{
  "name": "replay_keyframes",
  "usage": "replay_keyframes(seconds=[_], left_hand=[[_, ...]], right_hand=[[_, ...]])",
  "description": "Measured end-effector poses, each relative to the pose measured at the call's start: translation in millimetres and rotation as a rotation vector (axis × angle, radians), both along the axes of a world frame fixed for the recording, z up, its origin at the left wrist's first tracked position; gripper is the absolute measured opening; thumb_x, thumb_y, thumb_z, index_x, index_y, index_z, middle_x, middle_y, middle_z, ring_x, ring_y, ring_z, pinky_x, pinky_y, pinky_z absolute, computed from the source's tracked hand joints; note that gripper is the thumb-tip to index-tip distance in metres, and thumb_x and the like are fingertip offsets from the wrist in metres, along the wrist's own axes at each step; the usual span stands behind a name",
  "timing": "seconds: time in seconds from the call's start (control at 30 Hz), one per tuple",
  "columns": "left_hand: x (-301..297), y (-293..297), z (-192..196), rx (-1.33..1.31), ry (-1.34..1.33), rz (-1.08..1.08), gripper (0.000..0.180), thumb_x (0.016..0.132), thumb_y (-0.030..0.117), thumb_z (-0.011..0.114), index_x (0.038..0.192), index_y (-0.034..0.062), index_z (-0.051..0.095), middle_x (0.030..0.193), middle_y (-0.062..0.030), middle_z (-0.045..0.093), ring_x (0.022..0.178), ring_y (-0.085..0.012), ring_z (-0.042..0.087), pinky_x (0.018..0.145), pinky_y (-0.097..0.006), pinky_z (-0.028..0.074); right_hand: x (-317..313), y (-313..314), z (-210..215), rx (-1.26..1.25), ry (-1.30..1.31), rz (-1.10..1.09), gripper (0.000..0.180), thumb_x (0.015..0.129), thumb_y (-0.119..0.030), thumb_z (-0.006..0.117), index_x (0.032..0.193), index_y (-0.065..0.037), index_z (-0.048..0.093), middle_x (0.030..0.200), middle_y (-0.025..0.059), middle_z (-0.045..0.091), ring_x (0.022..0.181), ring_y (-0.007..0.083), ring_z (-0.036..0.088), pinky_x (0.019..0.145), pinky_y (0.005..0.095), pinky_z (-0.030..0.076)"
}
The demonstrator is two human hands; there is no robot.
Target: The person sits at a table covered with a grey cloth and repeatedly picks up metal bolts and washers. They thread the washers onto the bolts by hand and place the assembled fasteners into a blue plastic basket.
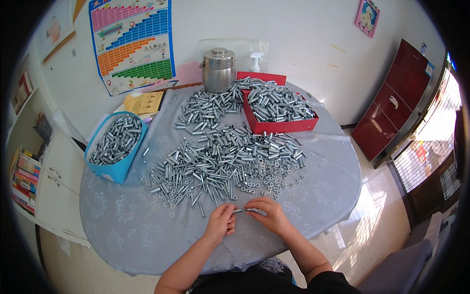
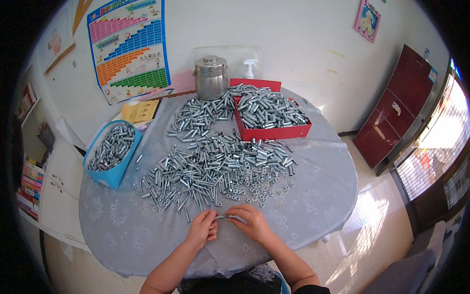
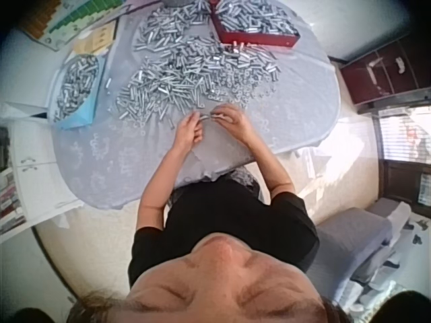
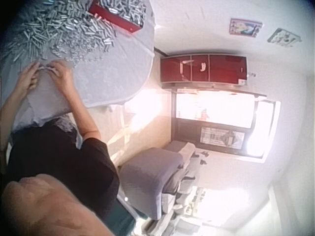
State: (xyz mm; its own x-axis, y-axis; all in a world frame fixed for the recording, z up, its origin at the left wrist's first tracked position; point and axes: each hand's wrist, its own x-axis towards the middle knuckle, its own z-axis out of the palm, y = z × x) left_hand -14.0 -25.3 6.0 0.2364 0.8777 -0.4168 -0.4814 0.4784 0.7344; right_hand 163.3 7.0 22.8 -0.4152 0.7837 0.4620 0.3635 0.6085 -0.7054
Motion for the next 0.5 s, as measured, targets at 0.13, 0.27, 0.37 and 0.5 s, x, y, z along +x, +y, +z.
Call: replay_keyframes(seconds=[0.13, 0.27, 0.37, 0.5], left_hand=[[-0.2, -0.2, -0.7, 0.018, 0.036, 0.006, 0.021, 0.092, 0.027, 0.045, 0.092, 0.0061, 0.050, 0.056, 0.0034, 0.033, 0.042, -0.0046, 0.028, 0.036, -0.021, 0.027], [2.9, -1.4, -1.3, 0.097, 0.113, 0.010, 0.023, 0.092, 0.027, 0.045, 0.091, 0.0049, 0.051, 0.055, 0.0033, 0.033, 0.040, -0.0041, 0.029, 0.034, -0.021, 0.028], [1.9, -0.7, -1.8, 0.075, 0.089, 0.055, 0.023, 0.092, 0.027, 0.045, 0.090, 0.0046, 0.051, 0.054, 0.0033, 0.033, 0.040, -0.0043, 0.029, 0.033, -0.021, 0.028], [-0.8, 0.1, -0.6, 0.071, 0.071, 0.075, 0.022, 0.092, 0.028, 0.044, 0.091, 0.0060, 0.050, 0.055, 0.0036, 0.032, 0.040, -0.0047, 0.028, 0.034, -0.021, 0.027]], right_hand=[[-3.2, -0.6, 3.0, -0.036, 0.003, -0.010, 0.016, 0.070, -0.007, 0.069, 0.085, -0.006, 0.065, 0.083, 0.0071, 0.062, 0.076, 0.0224, 0.059, 0.067, 0.0312, 0.048], [0.9, 0.4, -8.7, -0.267, -0.230, -0.088, 0.014, 0.075, -0.013, 0.067, 0.086, -0.005, 0.065, 0.078, 0.0073, 0.062, 0.071, 0.0200, 0.058, 0.066, 0.0294, 0.047], [-2.9, -1.2, -15.3, -0.456, -0.213, -0.176, 0.015, 0.081, -0.017, 0.062, 0.084, -0.003, 0.064, 0.073, 0.0075, 0.061, 0.067, 0.0160, 0.058, 0.063, 0.0267, 0.047], [-11.9, -5.5, -5.0, -0.389, 0.175, -0.081, 0.016, 0.085, -0.016, 0.056, 0.088, -0.002, 0.062, 0.070, 0.0060, 0.061, 0.063, 0.0121, 0.057, 0.060, 0.0255, 0.046]])
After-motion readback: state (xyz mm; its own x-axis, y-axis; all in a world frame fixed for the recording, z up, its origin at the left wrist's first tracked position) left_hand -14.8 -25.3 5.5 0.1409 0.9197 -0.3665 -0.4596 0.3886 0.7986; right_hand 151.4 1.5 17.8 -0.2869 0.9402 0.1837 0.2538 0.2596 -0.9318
